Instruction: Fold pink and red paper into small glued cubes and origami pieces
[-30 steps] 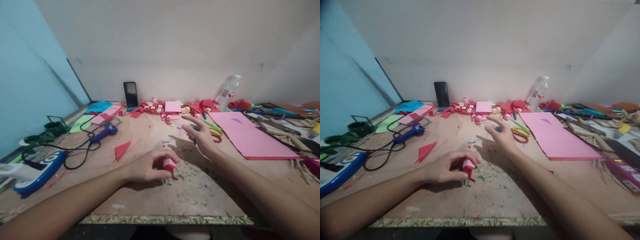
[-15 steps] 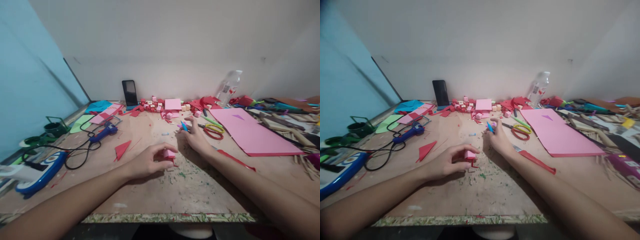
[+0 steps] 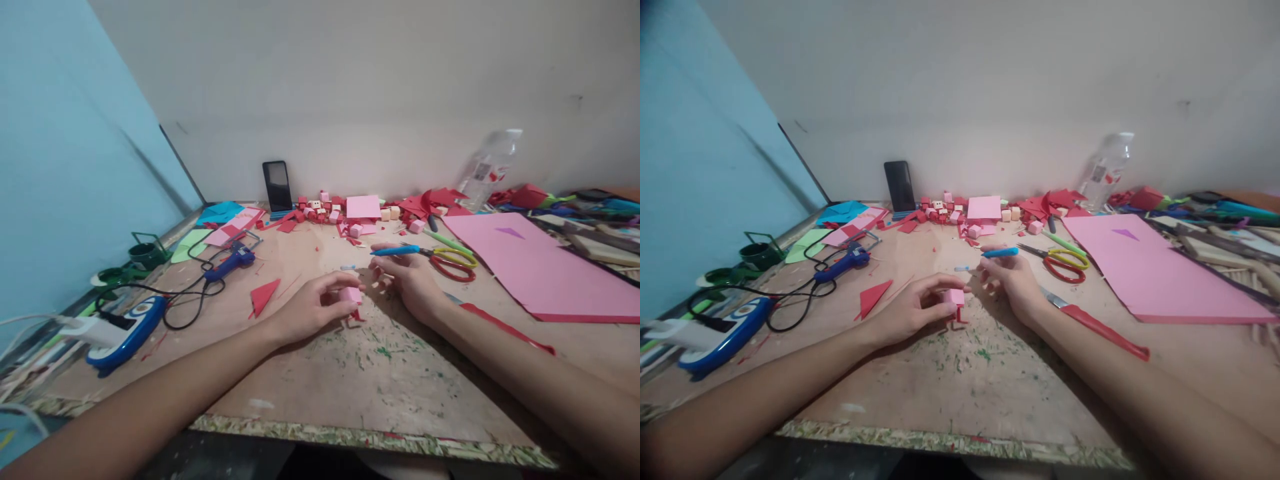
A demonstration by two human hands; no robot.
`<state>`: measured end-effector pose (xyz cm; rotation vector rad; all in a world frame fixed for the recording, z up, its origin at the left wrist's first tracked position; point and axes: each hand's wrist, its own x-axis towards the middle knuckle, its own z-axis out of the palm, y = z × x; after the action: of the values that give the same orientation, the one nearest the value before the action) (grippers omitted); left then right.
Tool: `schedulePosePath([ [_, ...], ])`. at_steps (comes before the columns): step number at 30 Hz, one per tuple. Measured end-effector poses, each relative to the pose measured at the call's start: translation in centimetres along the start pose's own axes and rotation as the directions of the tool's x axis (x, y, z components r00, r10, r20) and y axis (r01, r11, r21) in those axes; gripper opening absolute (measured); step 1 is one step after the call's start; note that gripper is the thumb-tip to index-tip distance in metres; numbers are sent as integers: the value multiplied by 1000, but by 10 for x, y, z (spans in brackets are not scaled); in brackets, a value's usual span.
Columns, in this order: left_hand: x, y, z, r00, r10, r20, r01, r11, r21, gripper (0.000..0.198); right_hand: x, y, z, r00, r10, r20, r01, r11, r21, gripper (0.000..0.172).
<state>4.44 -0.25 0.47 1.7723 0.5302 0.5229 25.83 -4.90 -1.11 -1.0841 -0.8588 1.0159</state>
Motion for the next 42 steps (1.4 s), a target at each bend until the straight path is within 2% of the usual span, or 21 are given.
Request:
schedulePosePath([
  [4, 2, -2, -3, 999, -23, 35, 22, 999, 29, 33, -4, 0, 1, 999, -6, 32, 7, 999, -34, 36],
  [8, 6, -7, -5, 999, -27, -22, 26, 999, -40, 29, -5, 0, 2, 999, -18, 43, 21, 998, -65, 37],
  [13, 6, -7, -2, 994, -71, -77, 56, 982, -179, 29, -6, 0, 5, 998, -32, 62, 43, 981, -189, 53],
  [16, 4, -4, 0, 992, -98, -85, 77, 972, -224, 31, -9, 0, 7, 993, -3, 114, 23, 984, -177, 57],
  [18, 4, -3, 0, 991, -87, -97, 62, 970, -236, 33, -11, 0, 8, 985, -15, 172, 50, 978, -203, 51],
  [21, 6, -6, -2, 981, -63, -186, 29, 983, -179, 35, -13, -2, 7, 958, -48, 283, 133, 948, -290, 39],
  [24, 9, -10, -6, 967, -27, -253, -4, 992, -123, 34, -12, -2, 5, 937, -27, 348, 149, 932, -329, 40],
  [27, 9, -11, -7, 974, -33, -226, 2, 990, -138, 34, -9, 0, 5, 940, -48, 338, 178, 913, -367, 37],
  [33, 8, -10, -5, 976, -126, -176, 88, 974, -208, 42, -8, 5, 5, 935, -111, 336, 260, 860, -439, 30],
  [37, 11, -13, -4, 972, -133, -192, 88, 971, -224, 40, -11, 3, 8, 957, -91, 276, 196, 902, -385, 42],
  [42, 13, -15, -5, 972, -111, -207, 72, 980, -186, 37, -12, 3, 7, 990, -28, 137, 48, 989, -142, 61],
])
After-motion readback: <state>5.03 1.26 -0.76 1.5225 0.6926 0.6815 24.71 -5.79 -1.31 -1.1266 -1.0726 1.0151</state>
